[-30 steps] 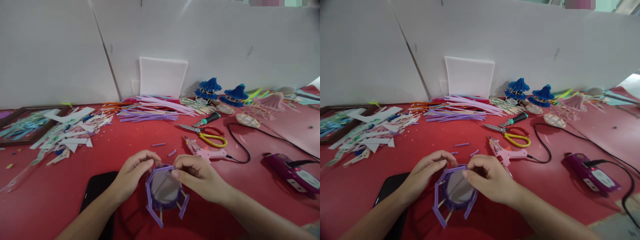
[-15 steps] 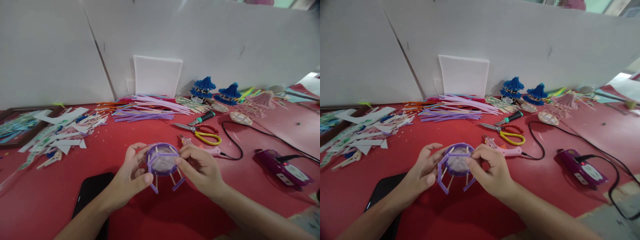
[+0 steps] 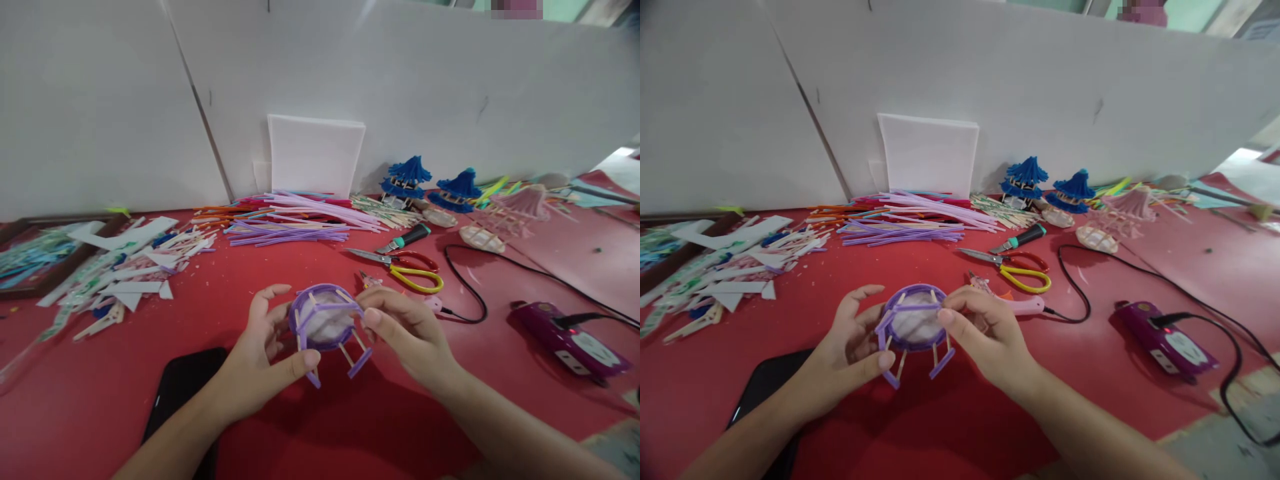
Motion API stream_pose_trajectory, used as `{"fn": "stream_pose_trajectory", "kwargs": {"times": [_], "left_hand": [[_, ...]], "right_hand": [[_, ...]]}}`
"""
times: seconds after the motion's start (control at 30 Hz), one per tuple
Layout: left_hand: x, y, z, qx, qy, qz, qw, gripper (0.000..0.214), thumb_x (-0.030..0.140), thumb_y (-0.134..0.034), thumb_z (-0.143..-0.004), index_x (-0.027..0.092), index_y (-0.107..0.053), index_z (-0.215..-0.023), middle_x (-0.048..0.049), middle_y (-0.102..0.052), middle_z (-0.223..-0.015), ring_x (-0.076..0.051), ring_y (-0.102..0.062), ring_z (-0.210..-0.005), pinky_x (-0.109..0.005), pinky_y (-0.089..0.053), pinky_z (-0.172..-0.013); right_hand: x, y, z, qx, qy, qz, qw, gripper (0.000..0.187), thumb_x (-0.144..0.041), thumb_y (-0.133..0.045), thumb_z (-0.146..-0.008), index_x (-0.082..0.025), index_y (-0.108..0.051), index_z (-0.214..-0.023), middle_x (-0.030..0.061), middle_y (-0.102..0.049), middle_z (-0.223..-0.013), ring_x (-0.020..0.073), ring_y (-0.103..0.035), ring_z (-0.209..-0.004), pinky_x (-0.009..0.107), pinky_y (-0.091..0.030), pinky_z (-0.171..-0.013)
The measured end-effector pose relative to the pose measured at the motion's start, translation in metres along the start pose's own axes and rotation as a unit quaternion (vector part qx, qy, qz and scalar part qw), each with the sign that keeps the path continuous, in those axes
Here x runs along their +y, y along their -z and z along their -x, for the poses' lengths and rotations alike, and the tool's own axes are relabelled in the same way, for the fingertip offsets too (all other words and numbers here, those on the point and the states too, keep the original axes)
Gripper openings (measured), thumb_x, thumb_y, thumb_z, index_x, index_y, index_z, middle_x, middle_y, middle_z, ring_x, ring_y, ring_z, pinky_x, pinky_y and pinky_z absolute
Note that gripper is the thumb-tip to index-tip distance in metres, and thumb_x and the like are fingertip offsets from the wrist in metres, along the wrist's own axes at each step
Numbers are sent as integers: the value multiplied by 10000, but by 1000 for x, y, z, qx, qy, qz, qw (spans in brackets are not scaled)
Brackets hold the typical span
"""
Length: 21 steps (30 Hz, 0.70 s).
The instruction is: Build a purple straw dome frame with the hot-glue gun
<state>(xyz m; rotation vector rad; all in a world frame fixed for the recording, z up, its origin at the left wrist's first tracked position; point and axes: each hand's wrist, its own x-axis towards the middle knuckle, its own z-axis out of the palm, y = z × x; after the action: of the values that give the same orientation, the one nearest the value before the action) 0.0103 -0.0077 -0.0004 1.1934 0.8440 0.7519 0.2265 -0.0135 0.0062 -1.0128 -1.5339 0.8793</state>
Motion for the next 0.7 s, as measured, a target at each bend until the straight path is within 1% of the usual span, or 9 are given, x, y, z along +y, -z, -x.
{"fn": "stream_pose_trajectory", "kwargs": {"times": [0.07,0.13,0.23,0.33,0.43,0.53,0.7], "left_hand": [[-1,0,0,4,6,-18,1000,703,305,-722,-790,352,-202,-1260,-117,-455,-1412,-275,-556,-1188,-429,-418,-978],[-1,0,1,6,10,-29,999,718,301,-725,-784,352,-197,-1267,-123,-449,-1414,-291,-547,-1195,-453,-419,-975],[-2,1,1,12,9,-35,999,719,310,-725,-784,344,-201,-1277,-131,-450,-1407,-306,-530,-1211,-480,-408,-986],[-3,2,2,-6,-6,-17,1000,750,311,-738,-772,347,-200,-1293,-137,-435,-1421,-318,-510,-1238,-497,-403,-1001],[-2,2,2,-35,-20,8,999,844,277,-782,-727,354,-195,-1329,-136,-397,-1453,-331,-469,-1287,-511,-374,-1046],[-1,1,3,-47,-19,18,999,858,255,-777,-737,371,-178,-1341,-121,-376,-1473,-313,-441,-1317,-502,-335,-1090],[0,0,3,-51,-10,36,998,835,238,-748,-773,375,-142,-1332,-122,-419,-1446,-301,-467,-1295,-495,-359,-1070]], "right_hand": [[-3,-1,-1,8,-31,-7,999,256,-361,-598,-855,-187,-642,-671,28,-612,-638,129,-541,-568,248,-435,-501],[-4,-2,-2,9,-54,-16,998,229,-350,-618,-836,-189,-653,-677,23,-615,-620,127,-539,-561,245,-439,-502],[-3,-3,-3,10,-64,-34,997,188,-328,-643,-810,-196,-668,-678,32,-649,-657,141,-574,-616,260,-483,-558],[-2,-3,-3,18,-66,-49,996,189,-332,-667,-789,-200,-664,-653,30,-651,-658,147,-579,-631,270,-495,-579],[0,-2,-3,31,-73,-71,994,211,-310,-665,-790,-195,-646,-613,1,-591,-584,117,-513,-550,250,-457,-532],[2,-1,-2,47,-79,-100,991,227,-282,-653,-791,-193,-633,-582,-22,-520,-525,103,-459,-511,236,-416,-497],[5,-1,-2,59,-86,-107,989,241,-259,-656,-767,-191,-610,-541,-13,-526,-544,105,-452,-517,238,-397,-483]]}}
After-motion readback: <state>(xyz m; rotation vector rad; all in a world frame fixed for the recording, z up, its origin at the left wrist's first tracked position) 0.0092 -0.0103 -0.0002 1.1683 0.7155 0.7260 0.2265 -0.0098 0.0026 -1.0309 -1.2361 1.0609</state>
